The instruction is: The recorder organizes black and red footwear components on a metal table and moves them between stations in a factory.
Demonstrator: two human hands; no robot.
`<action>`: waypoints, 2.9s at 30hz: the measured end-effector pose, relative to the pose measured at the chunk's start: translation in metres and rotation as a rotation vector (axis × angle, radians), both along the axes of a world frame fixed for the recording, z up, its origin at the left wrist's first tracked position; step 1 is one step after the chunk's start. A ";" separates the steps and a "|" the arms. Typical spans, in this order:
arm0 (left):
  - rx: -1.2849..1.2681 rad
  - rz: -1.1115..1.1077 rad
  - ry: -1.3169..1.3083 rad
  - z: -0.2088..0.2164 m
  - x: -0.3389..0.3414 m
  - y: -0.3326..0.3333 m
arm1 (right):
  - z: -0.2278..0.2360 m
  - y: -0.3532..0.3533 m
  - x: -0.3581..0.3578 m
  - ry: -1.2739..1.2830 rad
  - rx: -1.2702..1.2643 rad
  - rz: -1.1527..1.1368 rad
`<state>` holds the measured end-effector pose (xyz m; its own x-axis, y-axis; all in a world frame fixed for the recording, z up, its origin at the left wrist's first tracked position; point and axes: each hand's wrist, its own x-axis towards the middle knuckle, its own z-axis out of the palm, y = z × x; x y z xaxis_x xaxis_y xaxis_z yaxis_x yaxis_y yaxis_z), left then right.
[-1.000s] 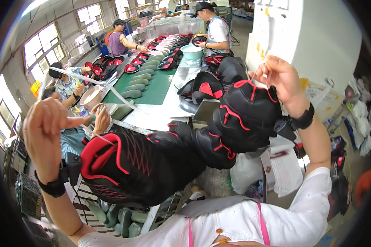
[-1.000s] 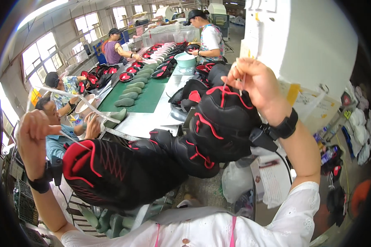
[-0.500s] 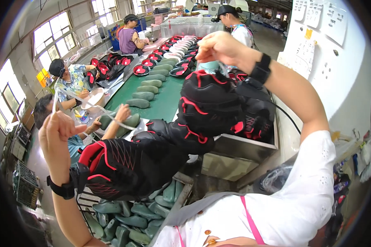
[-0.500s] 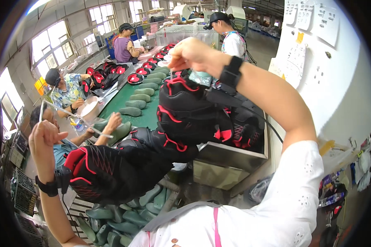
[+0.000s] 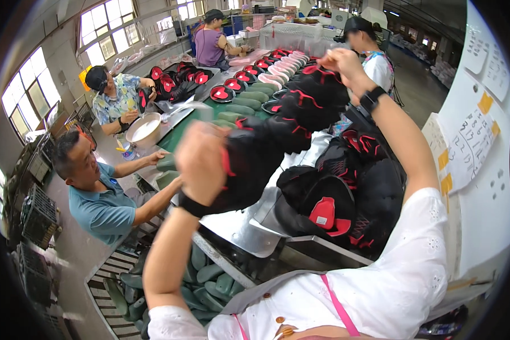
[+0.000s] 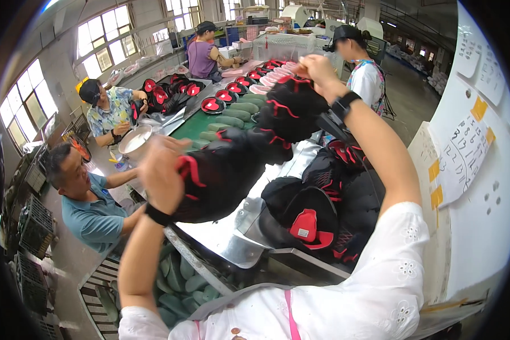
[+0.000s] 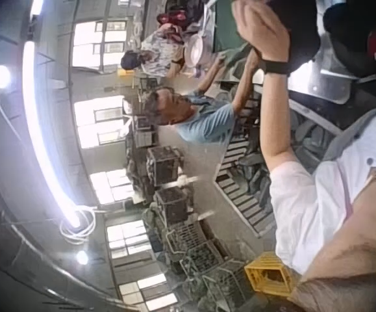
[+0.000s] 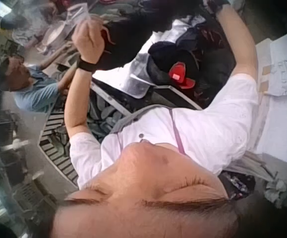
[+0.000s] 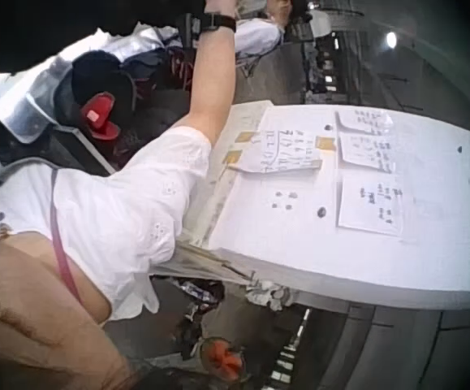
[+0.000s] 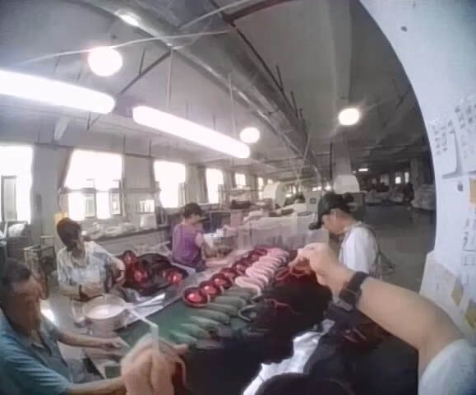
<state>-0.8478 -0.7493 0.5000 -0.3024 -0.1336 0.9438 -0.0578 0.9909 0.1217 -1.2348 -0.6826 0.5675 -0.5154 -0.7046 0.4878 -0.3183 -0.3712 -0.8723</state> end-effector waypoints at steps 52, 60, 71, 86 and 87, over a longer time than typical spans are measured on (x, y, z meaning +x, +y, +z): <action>0.425 1.018 0.990 -0.174 0.606 0.250 | -0.302 0.038 0.237 1.744 1.066 0.584; 0.757 1.119 0.391 -0.195 0.479 0.237 | -0.308 0.053 0.279 1.671 1.123 0.380; 1.255 -0.932 -0.206 -0.172 0.271 0.198 | -0.305 0.191 0.481 -0.032 0.650 1.443; 1.787 -0.436 -0.480 -0.270 0.193 0.248 | -0.273 0.491 0.529 -0.558 0.298 -0.202; 1.219 -0.362 -0.537 -0.279 0.196 0.270 | -0.275 0.493 0.548 -0.529 0.367 -0.200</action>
<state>-0.6517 -0.4788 0.2211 -0.7835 -0.6198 0.0455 -0.1374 0.2441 0.9600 -0.6865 -0.1901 0.2926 -0.7568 -0.6427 -0.1192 0.1545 0.0013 -0.9880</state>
